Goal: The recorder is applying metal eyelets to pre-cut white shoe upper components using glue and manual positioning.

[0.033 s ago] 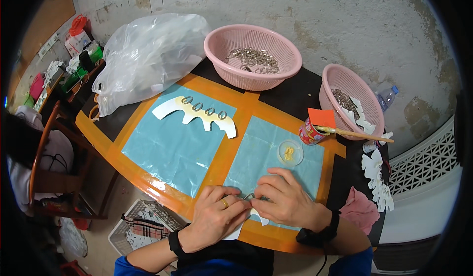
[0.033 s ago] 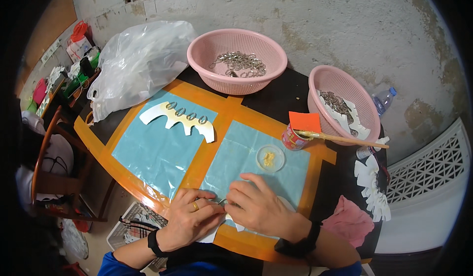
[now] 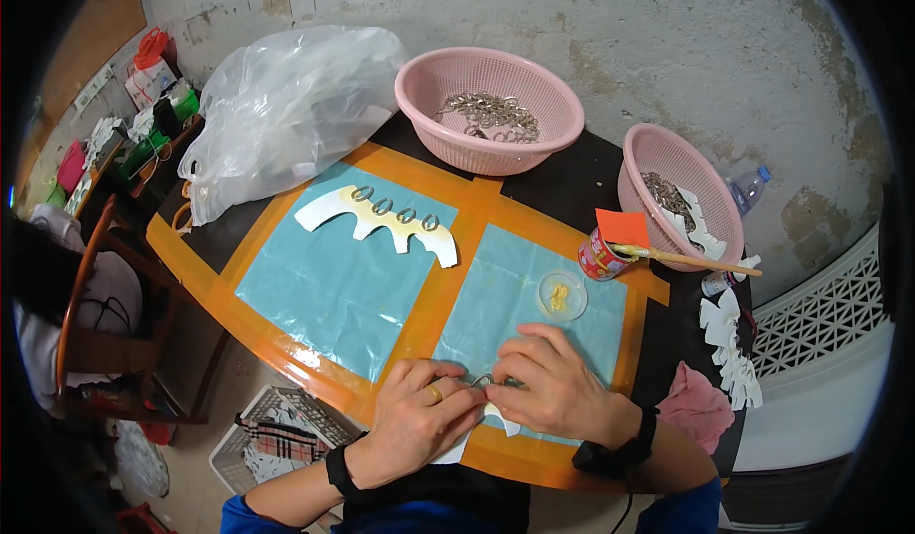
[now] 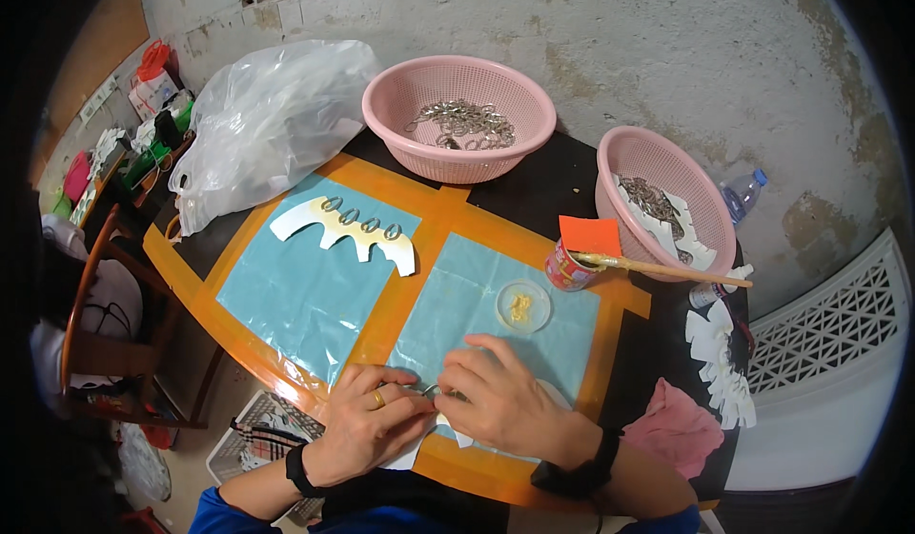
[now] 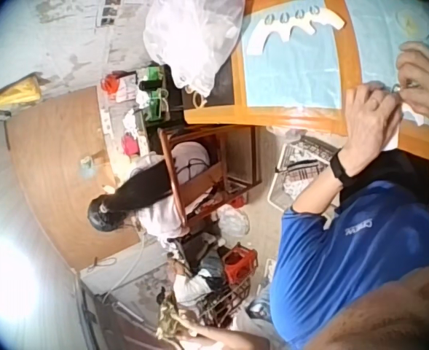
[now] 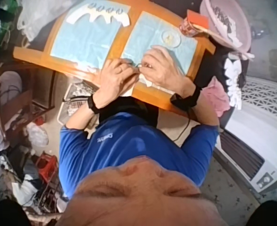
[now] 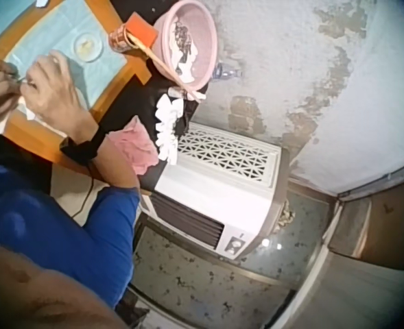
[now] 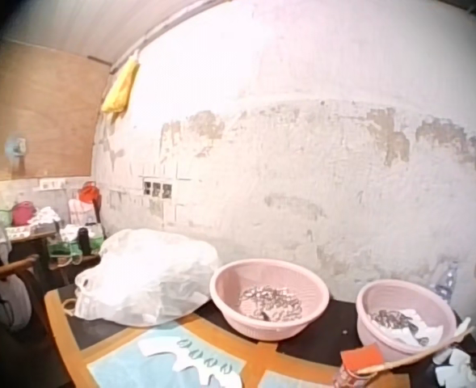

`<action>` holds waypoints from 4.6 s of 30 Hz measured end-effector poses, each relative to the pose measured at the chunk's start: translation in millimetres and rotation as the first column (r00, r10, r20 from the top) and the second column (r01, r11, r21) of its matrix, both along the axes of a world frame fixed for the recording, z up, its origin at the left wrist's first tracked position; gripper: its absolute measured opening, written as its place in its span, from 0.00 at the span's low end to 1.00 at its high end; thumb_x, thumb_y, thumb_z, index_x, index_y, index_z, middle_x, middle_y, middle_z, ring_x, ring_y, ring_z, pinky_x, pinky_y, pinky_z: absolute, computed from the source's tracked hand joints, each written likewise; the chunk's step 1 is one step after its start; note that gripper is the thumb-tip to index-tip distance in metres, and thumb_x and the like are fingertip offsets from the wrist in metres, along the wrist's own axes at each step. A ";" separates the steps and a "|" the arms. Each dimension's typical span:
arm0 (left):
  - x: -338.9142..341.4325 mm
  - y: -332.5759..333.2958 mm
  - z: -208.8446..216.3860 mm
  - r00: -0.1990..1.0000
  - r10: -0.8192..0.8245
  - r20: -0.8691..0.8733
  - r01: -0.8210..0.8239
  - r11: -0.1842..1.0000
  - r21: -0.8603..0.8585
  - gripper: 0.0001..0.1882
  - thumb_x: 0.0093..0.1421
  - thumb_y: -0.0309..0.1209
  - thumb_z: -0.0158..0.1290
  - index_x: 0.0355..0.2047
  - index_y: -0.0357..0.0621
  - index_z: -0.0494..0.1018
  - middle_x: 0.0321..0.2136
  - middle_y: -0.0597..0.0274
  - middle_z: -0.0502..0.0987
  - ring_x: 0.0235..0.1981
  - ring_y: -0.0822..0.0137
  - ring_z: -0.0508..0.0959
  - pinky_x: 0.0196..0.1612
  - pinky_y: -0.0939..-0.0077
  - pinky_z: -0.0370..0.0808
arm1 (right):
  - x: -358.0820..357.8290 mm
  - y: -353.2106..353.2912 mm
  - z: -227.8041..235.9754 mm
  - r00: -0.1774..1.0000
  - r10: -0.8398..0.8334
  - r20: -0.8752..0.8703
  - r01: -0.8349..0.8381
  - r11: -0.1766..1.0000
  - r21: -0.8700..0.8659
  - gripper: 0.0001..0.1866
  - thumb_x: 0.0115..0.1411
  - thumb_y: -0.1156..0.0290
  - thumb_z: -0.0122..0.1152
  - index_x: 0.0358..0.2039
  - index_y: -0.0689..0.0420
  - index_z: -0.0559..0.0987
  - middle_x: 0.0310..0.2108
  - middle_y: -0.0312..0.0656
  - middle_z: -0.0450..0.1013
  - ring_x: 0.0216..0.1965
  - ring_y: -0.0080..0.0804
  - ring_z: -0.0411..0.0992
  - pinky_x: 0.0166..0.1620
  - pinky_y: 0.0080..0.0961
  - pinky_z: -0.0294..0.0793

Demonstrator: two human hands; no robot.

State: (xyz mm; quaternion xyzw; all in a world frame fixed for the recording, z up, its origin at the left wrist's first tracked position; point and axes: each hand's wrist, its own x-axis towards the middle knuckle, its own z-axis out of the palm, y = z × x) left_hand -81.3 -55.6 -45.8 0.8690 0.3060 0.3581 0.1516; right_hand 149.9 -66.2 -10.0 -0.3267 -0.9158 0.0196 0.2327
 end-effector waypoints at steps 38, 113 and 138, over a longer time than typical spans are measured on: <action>-2.9 -3.2 6.8 0.997 -0.061 -0.055 0.061 0.998 -0.010 0.17 0.51 0.31 0.69 0.43 0.54 0.85 0.37 0.70 0.79 0.46 0.61 0.77 0.45 0.63 0.71 | 10.5 1.7 23.0 0.965 0.080 0.249 -0.102 0.992 0.078 0.04 0.56 0.71 0.62 0.31 0.57 0.78 0.34 0.37 0.68 0.44 0.32 0.71 0.53 0.30 0.72; -16.1 46.0 29.0 0.944 -0.314 -0.102 0.250 0.883 -0.397 0.09 0.61 0.31 0.61 0.42 0.47 0.81 0.34 0.58 0.79 0.40 0.51 0.81 0.40 0.58 0.79 | -57.8 -40.0 3.4 0.864 -0.465 0.195 0.457 0.885 0.088 0.05 0.47 0.72 0.71 0.25 0.56 0.82 0.24 0.36 0.74 0.37 0.33 0.71 0.52 0.40 0.67; 20.7 98.4 44.3 0.602 -0.693 -0.397 0.612 0.719 -0.328 0.07 0.64 0.34 0.61 0.35 0.43 0.81 0.34 0.56 0.80 0.41 0.51 0.80 0.40 0.57 0.79 | -54.0 -58.4 -21.2 0.872 -0.486 -0.051 0.489 0.867 0.099 0.08 0.53 0.73 0.69 0.34 0.58 0.81 0.29 0.37 0.74 0.40 0.32 0.76 0.56 0.45 0.72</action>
